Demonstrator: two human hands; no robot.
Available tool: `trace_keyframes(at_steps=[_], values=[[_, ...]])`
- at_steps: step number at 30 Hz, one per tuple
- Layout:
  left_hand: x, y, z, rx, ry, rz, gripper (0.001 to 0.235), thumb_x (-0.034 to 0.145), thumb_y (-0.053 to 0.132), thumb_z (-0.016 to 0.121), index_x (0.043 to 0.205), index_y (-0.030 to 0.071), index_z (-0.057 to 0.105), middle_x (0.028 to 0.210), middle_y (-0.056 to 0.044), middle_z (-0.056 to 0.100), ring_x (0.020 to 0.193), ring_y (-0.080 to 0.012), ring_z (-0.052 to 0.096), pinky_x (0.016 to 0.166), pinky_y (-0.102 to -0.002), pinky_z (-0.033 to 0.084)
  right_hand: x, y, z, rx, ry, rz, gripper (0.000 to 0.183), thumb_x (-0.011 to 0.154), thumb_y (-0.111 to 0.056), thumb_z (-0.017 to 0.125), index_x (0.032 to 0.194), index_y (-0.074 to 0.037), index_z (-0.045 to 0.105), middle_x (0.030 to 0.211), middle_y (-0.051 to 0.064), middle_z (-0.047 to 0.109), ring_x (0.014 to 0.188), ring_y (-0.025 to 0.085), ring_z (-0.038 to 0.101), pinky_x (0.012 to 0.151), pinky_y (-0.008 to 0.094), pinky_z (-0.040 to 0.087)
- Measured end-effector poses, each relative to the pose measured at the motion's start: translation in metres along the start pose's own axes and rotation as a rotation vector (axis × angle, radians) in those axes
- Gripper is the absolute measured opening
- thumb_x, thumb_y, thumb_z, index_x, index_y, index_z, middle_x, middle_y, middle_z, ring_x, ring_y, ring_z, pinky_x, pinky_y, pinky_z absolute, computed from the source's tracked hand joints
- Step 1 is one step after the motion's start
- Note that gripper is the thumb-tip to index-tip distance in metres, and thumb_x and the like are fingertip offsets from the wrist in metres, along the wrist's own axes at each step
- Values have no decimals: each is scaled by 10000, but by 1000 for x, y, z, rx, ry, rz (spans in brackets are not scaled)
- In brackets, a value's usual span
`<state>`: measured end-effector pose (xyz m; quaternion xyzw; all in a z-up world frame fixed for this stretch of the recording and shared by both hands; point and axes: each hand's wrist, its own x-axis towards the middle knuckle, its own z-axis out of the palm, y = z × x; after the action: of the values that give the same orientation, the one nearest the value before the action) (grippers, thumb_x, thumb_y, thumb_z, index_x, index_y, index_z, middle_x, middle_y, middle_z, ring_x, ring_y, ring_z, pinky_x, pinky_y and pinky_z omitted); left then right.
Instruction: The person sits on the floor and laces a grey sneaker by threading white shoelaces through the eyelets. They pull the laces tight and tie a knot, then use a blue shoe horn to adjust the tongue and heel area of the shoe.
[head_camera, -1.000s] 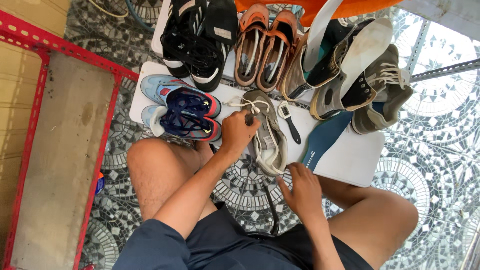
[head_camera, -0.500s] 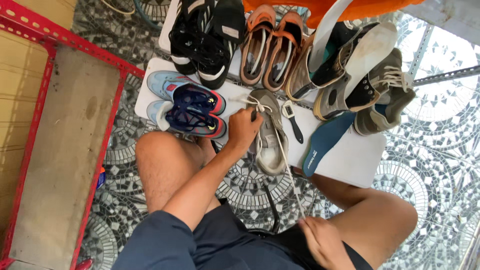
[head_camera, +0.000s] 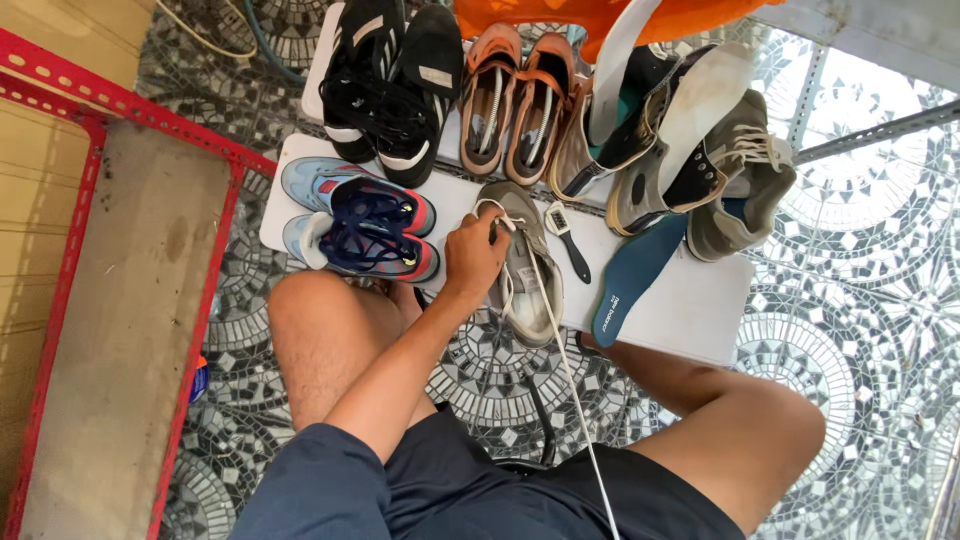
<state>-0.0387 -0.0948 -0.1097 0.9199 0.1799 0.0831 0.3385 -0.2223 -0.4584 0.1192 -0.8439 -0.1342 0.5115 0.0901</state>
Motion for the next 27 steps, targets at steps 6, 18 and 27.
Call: trace_keyframes(at_steps=[6, 18, 27], values=[[16, -9, -9, 13, -167, 46, 170, 845, 372, 678, 975, 281, 616, 848, -59, 586, 738, -424, 729, 701, -528, 606, 71, -13, -22, 13, 8, -118, 494, 823, -698, 699, 1039, -255, 725, 978, 102, 775, 1044, 388, 729, 934, 546, 575], [51, -1, -50, -748, -8, 5, 183, 846, 243, 806, 823, 92, 706, 856, -54, 585, 786, -185, 705, 644, -270, 545, 273, -114, -108, 91, 974, -202, 459, 919, -498, 721, 1217, -166, 614, 1022, 41, 600, 935, 324, 703, 695, 504, 579], [52, 7, -71, -648, -94, 285, 245, 801, 271, 870, 841, 111, 689, 874, -100, 566, 890, -267, 624, 772, -326, 507, 341, -117, -140, 134, 783, -474, 214, 1045, -346, 626, 1144, -186, 727, 1089, 22, 633, 1012, 330, 692, 830, 508, 582]])
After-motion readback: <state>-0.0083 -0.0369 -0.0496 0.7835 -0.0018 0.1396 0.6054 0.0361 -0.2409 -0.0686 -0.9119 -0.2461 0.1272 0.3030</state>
